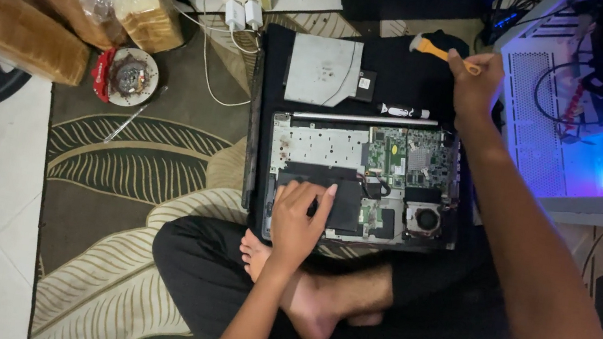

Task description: The person unscrews the bottom cover of a laptop using a screwdriver, removes the cover by hand, and then uses a brush to clean the internal components and the removed part.

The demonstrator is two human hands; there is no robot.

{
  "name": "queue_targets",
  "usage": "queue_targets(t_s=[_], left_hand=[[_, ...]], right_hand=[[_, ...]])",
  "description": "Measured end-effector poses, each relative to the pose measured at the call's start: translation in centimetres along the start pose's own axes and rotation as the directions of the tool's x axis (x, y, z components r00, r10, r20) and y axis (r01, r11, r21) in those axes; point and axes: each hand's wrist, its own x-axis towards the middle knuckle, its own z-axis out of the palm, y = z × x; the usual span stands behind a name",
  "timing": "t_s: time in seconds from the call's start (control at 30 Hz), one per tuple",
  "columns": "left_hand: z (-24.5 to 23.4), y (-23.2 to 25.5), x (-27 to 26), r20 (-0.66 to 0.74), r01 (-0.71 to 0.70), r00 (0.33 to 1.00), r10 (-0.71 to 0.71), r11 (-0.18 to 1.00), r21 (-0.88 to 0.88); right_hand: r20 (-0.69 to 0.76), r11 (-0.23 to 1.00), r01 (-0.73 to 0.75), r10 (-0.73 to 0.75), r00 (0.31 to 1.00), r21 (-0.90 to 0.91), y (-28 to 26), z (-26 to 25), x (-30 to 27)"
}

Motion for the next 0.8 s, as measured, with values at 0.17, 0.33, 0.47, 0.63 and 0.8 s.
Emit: queue_targets(t_s=[0.17,0.33,0.47,0.63,0.8], left_hand=[[0.2,-0.2,-0.1,-0.004,-0.011,1.000,0.011,1.000,-0.003],[0.1,-0.1,-0.1,0.007,-0.015,1.000,0.015,1.000,-0.010],[-0.2,0.5,0.3,-0.011,0.008,1.000,-0.008,1.000,-0.014],[0.1,0.3,0.2,-0.036,0.039,0.999,-0.039,0.999,-0.012],[0.0,0.3,0.2,-0.050,0.011,0.999,-0.012,1.000,-0.024]], right_hand=[[0.028,0.968,0.138,-0.135,0.990,-0.209,3.3,-1.0,0.5],[0.090,0.866,0.320,-0.310,0.947,-0.385,0.8,-3.0,-2.9],[0.355,0.667,0.703,-0.613,0.706,-0.247,-2.4,-3.5,-5.8],[0.517,0.483,0.874,-0.735,0.438,-0.053,-3.2,-4.0,-7.2],[0.644,0.486,0.819,-0.528,0.554,-0.306,-1.6,-3.1,-6.2]])
